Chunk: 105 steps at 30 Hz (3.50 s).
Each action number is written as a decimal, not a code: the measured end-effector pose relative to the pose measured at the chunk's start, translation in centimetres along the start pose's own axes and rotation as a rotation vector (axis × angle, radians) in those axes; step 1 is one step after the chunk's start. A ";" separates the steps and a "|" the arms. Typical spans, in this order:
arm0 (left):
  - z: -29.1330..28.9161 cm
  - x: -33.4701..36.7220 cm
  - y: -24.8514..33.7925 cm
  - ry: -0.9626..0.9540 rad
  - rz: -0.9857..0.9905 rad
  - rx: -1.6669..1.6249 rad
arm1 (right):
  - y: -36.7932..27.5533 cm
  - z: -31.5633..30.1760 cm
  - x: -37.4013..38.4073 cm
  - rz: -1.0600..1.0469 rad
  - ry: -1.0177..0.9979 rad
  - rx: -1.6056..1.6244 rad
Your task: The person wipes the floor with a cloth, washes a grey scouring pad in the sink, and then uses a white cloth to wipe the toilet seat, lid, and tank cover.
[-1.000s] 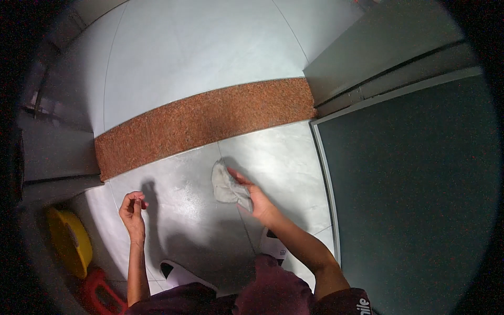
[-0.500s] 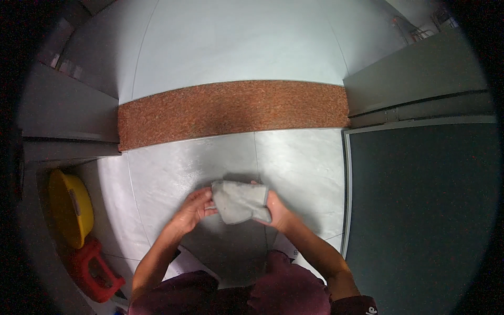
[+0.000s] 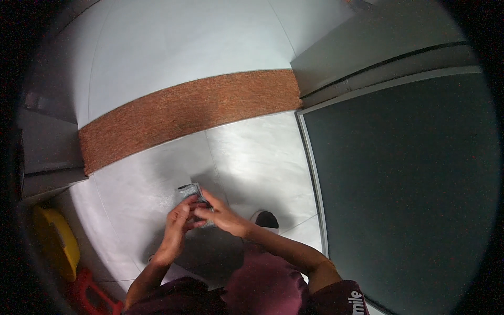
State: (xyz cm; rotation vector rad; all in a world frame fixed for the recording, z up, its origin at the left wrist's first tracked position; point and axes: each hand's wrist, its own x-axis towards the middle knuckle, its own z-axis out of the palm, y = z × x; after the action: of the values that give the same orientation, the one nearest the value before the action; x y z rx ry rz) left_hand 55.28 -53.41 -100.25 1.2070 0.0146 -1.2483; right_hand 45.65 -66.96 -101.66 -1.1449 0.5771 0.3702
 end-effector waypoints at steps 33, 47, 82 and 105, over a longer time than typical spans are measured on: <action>-23.6 -13.8 -3.9 1.099 0.151 -0.200 | 4.4 13.5 16.2 -0.866 0.016 -1.662; -22.0 -12.0 0.0 0.888 0.194 0.043 | -0.7 -1.8 8.3 -0.612 0.685 -1.523; 1.5 -7.0 12.2 0.205 -0.030 0.451 | -10.0 -14.9 -0.3 -0.054 1.040 -1.587; 7.1 -32.0 18.0 0.414 -0.384 0.029 | -4.5 0.1 -45.2 0.492 0.855 -0.961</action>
State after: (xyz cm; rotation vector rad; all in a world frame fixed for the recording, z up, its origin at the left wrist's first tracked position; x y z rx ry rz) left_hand 51.33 -38.80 -66.08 1.5171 0.5563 -1.3041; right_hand 12.06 -67.88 -71.05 -2.1089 1.5456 0.6068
